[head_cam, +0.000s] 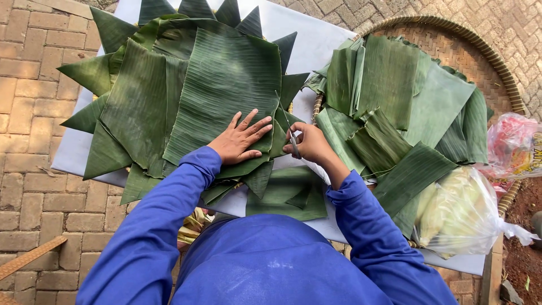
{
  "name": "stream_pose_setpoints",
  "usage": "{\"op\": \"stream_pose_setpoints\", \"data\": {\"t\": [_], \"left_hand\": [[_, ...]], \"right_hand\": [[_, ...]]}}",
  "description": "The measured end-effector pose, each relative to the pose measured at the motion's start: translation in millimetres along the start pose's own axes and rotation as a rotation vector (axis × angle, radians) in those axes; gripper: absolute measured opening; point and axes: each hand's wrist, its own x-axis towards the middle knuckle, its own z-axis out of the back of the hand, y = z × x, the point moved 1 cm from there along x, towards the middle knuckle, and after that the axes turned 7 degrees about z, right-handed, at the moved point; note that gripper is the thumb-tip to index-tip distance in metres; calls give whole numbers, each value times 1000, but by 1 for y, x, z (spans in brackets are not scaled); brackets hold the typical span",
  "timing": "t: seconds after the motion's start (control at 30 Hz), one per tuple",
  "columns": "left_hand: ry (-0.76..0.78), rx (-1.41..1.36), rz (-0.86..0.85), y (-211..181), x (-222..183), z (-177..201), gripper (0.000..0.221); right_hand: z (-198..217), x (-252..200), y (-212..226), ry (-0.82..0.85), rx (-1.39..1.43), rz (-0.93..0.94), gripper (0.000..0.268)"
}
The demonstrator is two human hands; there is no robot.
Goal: Folding banana leaves to create decorative structures or food packaging.
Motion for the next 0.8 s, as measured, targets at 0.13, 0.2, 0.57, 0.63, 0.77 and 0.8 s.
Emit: {"op": "stream_pose_setpoints", "data": {"t": [0.13,0.2,0.57,0.63,0.77,0.8], "left_hand": [[-48,-32,-15,-2,3,0,80],[-41,-30,-33,-3,5,1,80],[-65,43,-61,3,3,-21,70],[-152,149,-63,8,5,-31,62],[-126,-98,16,12,10,-27,62],[-133,-84,41,10,9,-24,65]], "right_hand": [[2,6,-1,103,3,-17,31],[0,10,-2,117,20,-12,31],[16,11,16,-519,-498,349,47],[13,23,5,-422,-318,159,45],[14,29,-1,-421,-176,184,36],[14,27,2,-413,-185,165,33]]}}
